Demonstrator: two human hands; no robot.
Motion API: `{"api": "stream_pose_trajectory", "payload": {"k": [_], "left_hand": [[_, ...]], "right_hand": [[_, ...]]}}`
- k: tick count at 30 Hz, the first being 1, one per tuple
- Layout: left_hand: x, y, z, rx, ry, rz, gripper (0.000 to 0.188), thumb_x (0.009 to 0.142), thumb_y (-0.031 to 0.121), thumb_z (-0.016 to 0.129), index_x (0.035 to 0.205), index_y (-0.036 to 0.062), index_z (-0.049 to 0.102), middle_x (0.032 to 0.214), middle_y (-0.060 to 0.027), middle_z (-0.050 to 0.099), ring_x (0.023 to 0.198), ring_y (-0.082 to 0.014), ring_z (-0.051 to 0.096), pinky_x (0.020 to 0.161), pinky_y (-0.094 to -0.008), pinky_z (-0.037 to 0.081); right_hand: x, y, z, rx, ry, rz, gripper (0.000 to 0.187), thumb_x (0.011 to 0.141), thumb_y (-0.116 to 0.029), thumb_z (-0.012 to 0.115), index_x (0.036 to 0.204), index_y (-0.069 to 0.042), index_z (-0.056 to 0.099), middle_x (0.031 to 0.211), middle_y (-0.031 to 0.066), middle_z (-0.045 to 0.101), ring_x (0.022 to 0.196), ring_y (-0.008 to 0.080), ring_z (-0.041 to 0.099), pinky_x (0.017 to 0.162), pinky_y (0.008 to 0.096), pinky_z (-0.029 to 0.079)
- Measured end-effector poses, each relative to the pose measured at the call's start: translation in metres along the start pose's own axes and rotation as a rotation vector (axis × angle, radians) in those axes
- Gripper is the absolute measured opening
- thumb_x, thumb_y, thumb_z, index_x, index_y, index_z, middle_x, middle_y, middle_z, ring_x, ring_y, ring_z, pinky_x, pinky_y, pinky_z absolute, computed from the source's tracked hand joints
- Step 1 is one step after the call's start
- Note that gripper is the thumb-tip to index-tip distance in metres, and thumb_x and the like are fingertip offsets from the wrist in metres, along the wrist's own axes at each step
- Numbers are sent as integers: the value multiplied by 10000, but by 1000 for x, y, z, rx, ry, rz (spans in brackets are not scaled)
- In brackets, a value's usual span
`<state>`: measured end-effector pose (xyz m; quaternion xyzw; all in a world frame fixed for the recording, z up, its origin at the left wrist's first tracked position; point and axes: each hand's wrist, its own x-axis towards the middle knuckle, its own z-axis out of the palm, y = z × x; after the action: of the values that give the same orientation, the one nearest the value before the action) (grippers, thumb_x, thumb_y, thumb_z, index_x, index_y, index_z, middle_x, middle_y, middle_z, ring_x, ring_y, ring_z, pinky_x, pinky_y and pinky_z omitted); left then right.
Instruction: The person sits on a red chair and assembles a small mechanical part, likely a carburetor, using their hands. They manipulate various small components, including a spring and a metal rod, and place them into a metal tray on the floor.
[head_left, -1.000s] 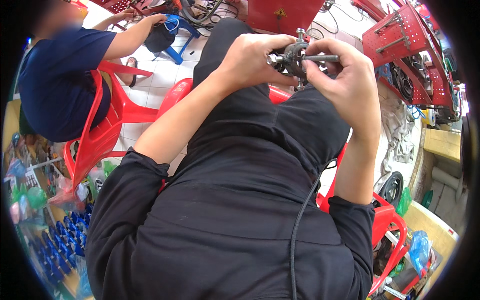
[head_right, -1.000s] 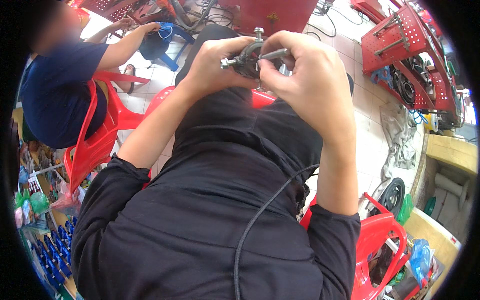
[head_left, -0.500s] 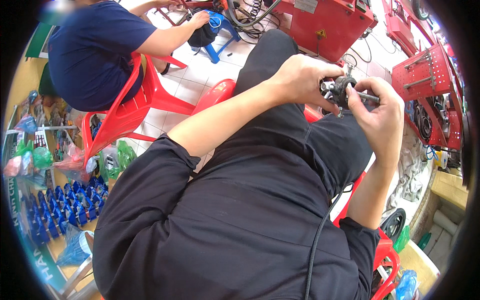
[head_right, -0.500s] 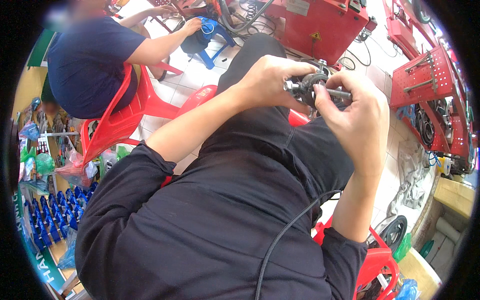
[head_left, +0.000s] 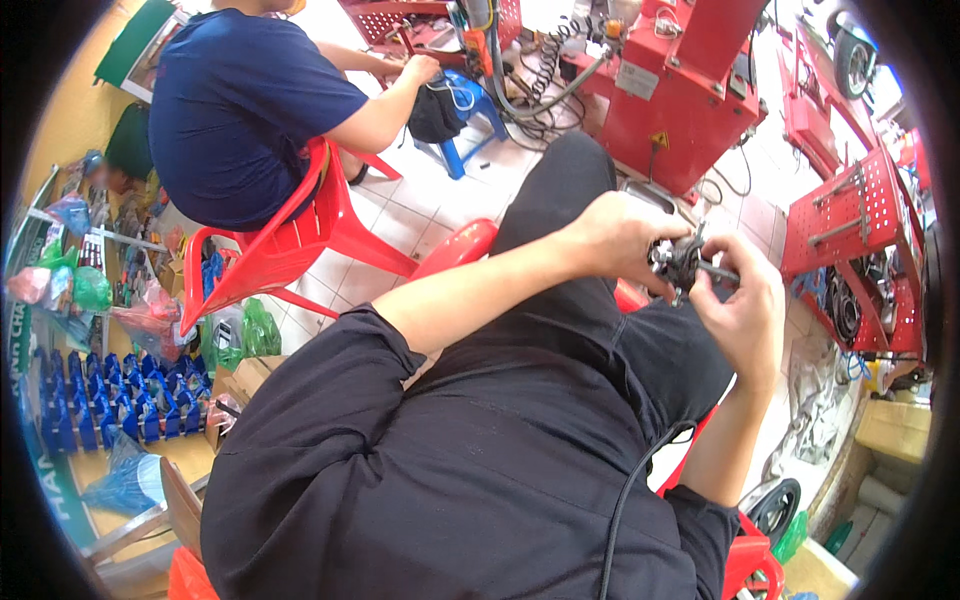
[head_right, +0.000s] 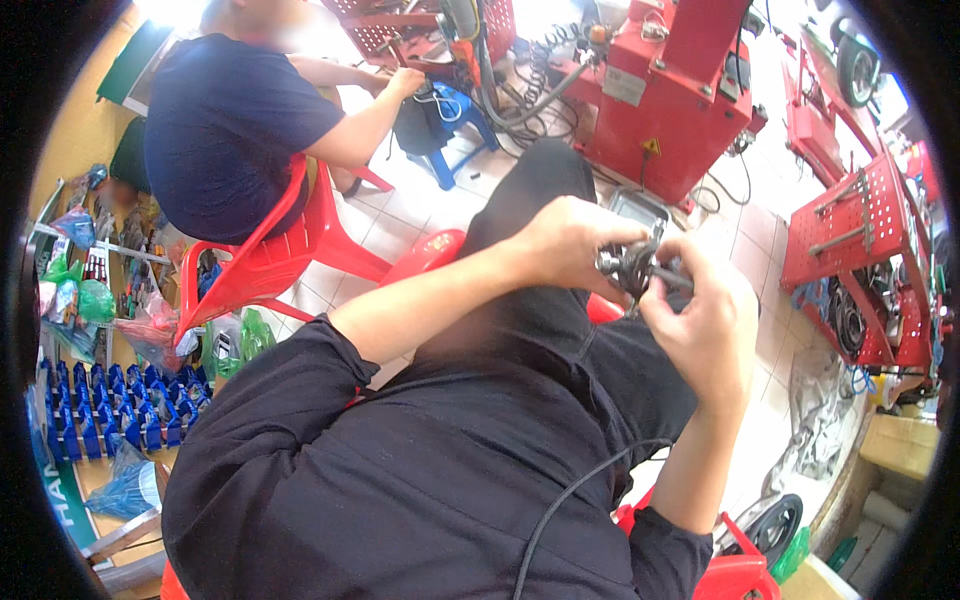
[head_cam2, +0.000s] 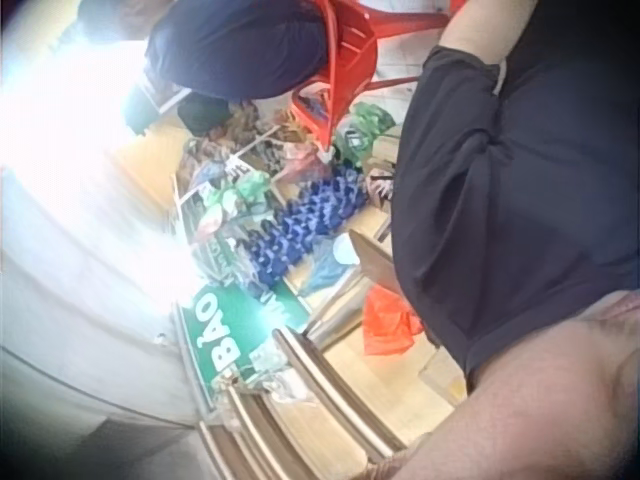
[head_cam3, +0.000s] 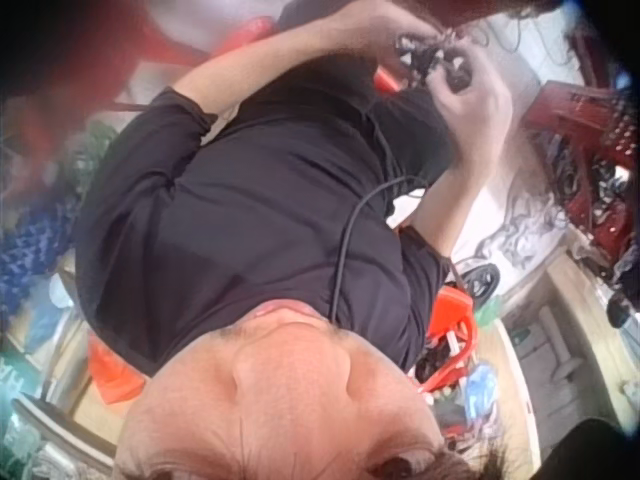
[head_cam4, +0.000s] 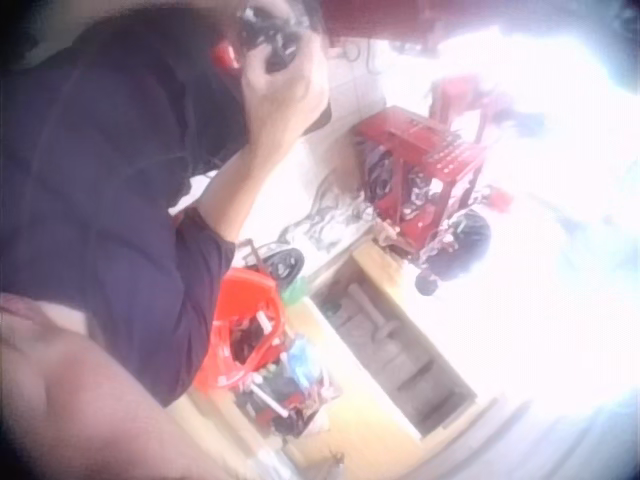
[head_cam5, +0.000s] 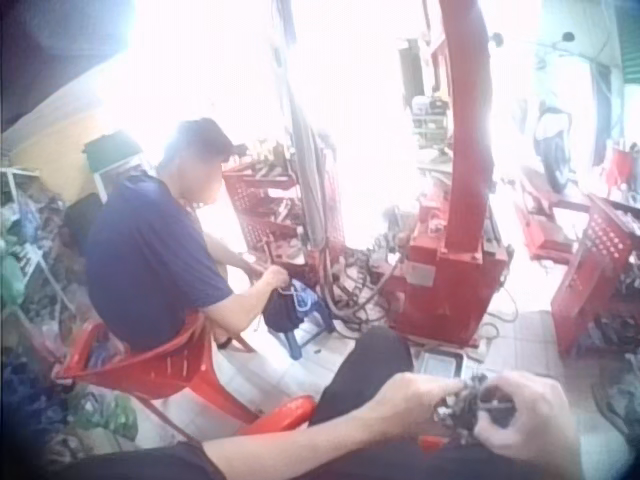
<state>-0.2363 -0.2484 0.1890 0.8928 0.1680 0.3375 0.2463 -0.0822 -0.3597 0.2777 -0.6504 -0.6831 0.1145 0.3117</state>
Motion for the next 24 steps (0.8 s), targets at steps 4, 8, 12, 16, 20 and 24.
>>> {"api": "stream_pose_trajectory", "payload": {"k": [4, 8, 12, 16, 20, 24], "left_hand": [[2, -2, 2, 17, 10, 43, 549, 553, 397, 865, 974, 121, 647, 772, -80, 657, 729, -288, 661, 632, -375, 514], [1, -4, 4, 20, -44, -17, 588, 560, 409, 864, 1011, 99, 646, 775, -80, 661, 734, -288, 661, 634, -377, 514], [3, -14, 8, 33, -77, -50, 594, 564, 416, 862, 1021, 106, 642, 779, -91, 663, 737, -293, 661, 642, -388, 517], [14, -34, 21, -46, -75, -70, 551, 560, 361, 866, 1004, 123, 642, 784, -108, 658, 750, -321, 654, 646, -402, 515], [54, -70, 42, -194, -113, -73, 472, 594, 218, 853, 988, 82, 632, 839, -120, 673, 795, -325, 660, 686, -389, 509], [92, -127, 70, -365, -92, -101, 552, 568, 173, 876, 1057, 80, 637, 884, -131, 692, 837, -303, 685, 737, -374, 529]], "right_hand": [[0, 7, 5, -79, 79, -82, 172, 730, -106, 660, 883, -44, 610, 706, 124, 608, 586, 287, 591, 597, 356, 470], [3, 0, 3, -106, 82, -41, 154, 717, -103, 663, 845, -39, 605, 688, 122, 604, 559, 282, 584, 569, 354, 460], [8, 4, 8, -28, 19, 60, 156, 704, -104, 670, 835, -41, 612, 693, 127, 609, 565, 262, 591, 563, 347, 459], [23, 30, 22, -127, 44, 78, 157, 724, -173, 664, 813, -50, 627, 703, 143, 631, 629, 308, 621, 601, 385, 474], [56, 69, 28, -191, 43, 139, 197, 733, -215, 654, 867, -72, 631, 722, 160, 645, 696, 355, 635, 640, 431, 482], [100, 122, 38, -142, -10, 99, 215, 733, -205, 646, 911, -84, 631, 755, 167, 657, 750, 353, 652, 680, 437, 497]]}}
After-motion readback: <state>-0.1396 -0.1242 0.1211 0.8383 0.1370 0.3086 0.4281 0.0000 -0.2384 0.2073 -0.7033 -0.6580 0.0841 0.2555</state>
